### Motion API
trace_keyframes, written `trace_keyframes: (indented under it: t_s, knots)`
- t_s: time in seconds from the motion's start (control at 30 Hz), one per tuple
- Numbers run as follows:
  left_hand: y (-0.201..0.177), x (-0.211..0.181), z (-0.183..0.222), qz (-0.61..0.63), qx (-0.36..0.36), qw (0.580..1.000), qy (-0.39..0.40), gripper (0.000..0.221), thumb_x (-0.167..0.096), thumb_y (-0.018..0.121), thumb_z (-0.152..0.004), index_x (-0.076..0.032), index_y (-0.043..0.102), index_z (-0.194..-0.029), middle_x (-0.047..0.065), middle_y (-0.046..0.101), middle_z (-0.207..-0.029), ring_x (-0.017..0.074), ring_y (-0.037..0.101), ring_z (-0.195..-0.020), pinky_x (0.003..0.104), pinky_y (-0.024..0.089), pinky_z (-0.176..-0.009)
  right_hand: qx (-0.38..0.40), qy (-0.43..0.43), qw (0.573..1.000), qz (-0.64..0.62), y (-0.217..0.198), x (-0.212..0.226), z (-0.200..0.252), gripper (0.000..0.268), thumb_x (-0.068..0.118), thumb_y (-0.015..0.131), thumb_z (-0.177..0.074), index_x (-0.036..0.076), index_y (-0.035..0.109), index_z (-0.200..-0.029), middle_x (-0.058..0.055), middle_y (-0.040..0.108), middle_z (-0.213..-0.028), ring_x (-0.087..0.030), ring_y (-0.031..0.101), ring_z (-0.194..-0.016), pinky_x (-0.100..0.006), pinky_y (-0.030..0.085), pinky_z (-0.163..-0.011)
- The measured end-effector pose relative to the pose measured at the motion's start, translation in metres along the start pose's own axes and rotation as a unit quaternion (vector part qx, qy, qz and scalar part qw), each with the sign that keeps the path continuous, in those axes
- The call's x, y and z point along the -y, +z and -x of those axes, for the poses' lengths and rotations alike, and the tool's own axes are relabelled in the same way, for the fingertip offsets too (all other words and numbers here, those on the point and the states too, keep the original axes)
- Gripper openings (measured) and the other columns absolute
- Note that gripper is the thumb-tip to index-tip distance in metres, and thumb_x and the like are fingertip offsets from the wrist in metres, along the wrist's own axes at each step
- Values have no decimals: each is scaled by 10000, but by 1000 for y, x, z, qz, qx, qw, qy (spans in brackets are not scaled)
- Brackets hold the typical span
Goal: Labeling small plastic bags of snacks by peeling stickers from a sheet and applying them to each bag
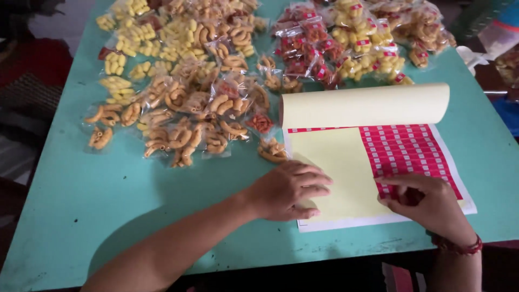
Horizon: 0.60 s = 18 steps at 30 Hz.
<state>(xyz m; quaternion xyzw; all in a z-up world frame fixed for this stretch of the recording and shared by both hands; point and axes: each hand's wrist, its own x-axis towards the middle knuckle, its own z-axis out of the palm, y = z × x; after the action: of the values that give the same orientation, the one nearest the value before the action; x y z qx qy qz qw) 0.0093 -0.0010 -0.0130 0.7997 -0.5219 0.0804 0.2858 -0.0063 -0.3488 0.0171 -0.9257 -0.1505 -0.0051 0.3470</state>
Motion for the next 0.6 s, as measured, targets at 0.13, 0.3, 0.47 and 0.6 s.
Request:
trace_keyframes:
  t_s: [0.13, 0.3, 0.47, 0.6]
  knots:
    - [-3, -1, -2, -10, 14, 1000, -3, 464, -432, 570, -996, -95, 689, -1292, 101, 655, -1399, 313, 592, -1302, 583, 448, -1085, 19, -3, 999, -47, 0, -3, -1, 441, 80, 859, -727, 144, 811, -1161, 14, 715, -681, -59, 608, -593, -209, 527, -507]
    - [-4, -1, -2, -3, 12, 1000, 1, 453, -413, 590, -992, -86, 694, -1288, 106, 659, -1395, 320, 595, -1302, 574, 451, -1094, 8, -15, 999, -32, 0, 6, -2, 416, 97, 857, -742, 153, 806, -1151, 28, 679, -654, -41, 565, -580, -197, 509, -522]
    - [-6, -2, -4, -4, -5, 1000, 13, 420, -366, 656, -976, -73, 710, -1271, 103, 669, -1370, 314, 599, -1288, 536, 479, -1060, 6, -20, 999, -33, -2, 17, -2, 404, 94, 852, -759, 127, 798, -1158, 26, 621, -629, -42, 507, -584, -204, 468, -518]
    - [-6, -2, -3, -8, -13, 1000, 16, 399, -352, 677, -966, -74, 722, -1250, 94, 671, -1364, 311, 598, -1283, 523, 480, -1053, 10, -41, 998, -39, -1, 14, -2, 398, 81, 841, -776, 93, 782, -1169, 22, 581, -626, -53, 499, -599, -209, 470, -537]
